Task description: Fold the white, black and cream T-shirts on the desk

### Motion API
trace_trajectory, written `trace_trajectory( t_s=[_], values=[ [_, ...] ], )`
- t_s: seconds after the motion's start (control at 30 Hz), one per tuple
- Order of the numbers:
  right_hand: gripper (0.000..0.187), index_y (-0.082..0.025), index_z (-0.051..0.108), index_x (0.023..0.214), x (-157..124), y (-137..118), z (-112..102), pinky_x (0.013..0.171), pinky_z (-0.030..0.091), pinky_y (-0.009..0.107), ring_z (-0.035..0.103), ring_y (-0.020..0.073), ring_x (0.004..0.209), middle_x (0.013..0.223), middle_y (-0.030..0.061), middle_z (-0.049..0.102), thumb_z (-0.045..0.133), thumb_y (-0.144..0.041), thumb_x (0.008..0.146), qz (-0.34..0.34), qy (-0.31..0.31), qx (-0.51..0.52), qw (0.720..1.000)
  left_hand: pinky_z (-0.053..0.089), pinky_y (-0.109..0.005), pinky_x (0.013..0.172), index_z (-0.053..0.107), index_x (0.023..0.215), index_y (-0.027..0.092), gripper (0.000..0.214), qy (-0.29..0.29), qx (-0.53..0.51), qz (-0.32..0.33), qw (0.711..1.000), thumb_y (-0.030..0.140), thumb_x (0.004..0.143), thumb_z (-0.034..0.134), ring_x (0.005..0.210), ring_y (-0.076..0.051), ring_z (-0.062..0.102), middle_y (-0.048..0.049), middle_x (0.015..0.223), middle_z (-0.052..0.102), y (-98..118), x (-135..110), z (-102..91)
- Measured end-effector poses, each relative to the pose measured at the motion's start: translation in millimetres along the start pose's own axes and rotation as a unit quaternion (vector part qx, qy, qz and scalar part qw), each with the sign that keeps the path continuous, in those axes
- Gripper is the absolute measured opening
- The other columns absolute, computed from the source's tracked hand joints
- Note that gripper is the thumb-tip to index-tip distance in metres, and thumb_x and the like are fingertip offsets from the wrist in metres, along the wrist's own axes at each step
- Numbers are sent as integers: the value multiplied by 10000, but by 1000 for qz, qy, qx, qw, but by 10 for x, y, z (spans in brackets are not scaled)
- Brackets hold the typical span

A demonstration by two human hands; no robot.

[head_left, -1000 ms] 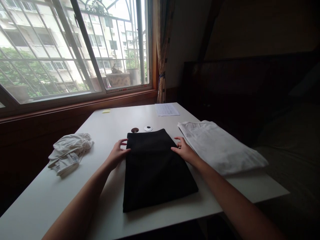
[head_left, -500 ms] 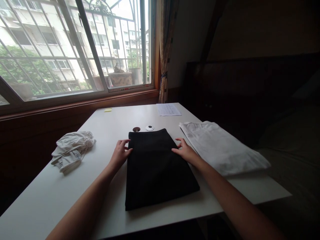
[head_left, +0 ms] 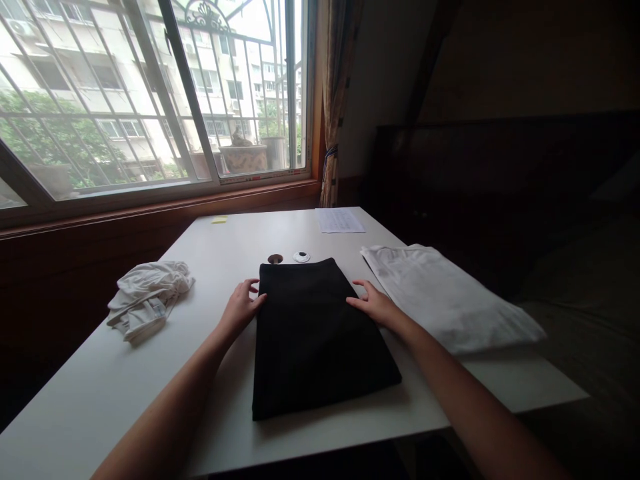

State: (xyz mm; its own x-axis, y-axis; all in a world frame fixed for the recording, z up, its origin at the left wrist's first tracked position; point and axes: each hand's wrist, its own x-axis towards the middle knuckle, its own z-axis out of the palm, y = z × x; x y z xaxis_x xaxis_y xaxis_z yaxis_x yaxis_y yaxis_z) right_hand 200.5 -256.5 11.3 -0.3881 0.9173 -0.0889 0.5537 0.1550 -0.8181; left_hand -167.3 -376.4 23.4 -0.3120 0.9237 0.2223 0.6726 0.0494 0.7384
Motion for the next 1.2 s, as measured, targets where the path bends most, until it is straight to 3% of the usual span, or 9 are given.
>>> trace_trajectory(
  t_s=[0.1,0.23,0.43,0.63,0.77,0.9,1.03,1.1,1.2],
  values=[
    [723,-244,394,1493,-40,-48,-38,616,524,316,688,215,706,919,61,723,687,-516,891,31,-29,37,998,574,-352,684,513,1337,218,570,-55,-27,-62,996,445,844,688,728,-217,697,-43,932,671,10,12,-41],
    [821,-256,313,1550,-65,-76,-76,488,477,284,628,183,569,835,38,702,693,-543,882,56,-83,81,992,596,-332,606,430,1412,198,664,-108,-79,-121,984,436,855,702,654,-201,703,-33,895,653,62,4,-82],
    [885,-286,208,1596,-74,-52,-125,451,450,248,597,161,557,771,-5,655,696,-507,892,53,-121,94,987,604,-330,553,296,1527,205,834,-160,-142,-150,965,419,853,738,624,-194,686,-5,809,625,205,-71,-153],
    [1031,-336,120,1620,-172,-125,-228,451,468,240,589,141,560,840,-11,645,756,-542,836,70,-158,105,979,591,-314,538,89,1606,315,1084,-260,-193,-187,927,450,808,810,585,-176,665,10,778,652,287,-137,-247],
    [1103,-363,84,1620,-215,-155,-240,487,510,249,642,157,611,930,17,679,798,-543,799,70,-162,132,975,569,-277,524,5,1615,339,1171,-257,-219,-191,922,464,793,828,581,-161,657,9,788,664,263,-143,-226],
    [1065,-383,97,1616,-189,-175,-155,753,614,408,731,270,924,1221,95,675,780,-542,814,34,-135,147,979,516,-239,468,-82,1613,352,1209,-219,-251,-184,925,458,808,815,538,-127,622,-13,903,679,269,-147,-145],
    [946,-371,232,1602,-199,-245,-72,1142,405,557,512,357,1372,1512,112,512,762,-511,831,-41,-86,74,993,477,-225,452,-128,1601,405,1214,-187,-281,-153,929,404,822,803,551,-97,612,-126,1287,652,306,-176,-66],
    [907,-390,244,1601,-243,-281,-51,1206,311,562,389,353,1468,1616,73,391,740,-490,850,-68,-84,54,993,526,-245,541,-123,1595,442,1208,-187,-313,-135,921,356,822,801,694,-132,678,-138,1483,538,311,-193,-34],
    [886,-429,210,1608,-329,-294,-31,1228,294,527,375,321,1482,1660,17,317,711,-444,878,-77,-116,64,988,573,-309,823,-80,1604,445,1195,-189,-371,-109,903,283,813,800,1092,-232,682,-95,1603,419,300,-205,9]
  ],
)
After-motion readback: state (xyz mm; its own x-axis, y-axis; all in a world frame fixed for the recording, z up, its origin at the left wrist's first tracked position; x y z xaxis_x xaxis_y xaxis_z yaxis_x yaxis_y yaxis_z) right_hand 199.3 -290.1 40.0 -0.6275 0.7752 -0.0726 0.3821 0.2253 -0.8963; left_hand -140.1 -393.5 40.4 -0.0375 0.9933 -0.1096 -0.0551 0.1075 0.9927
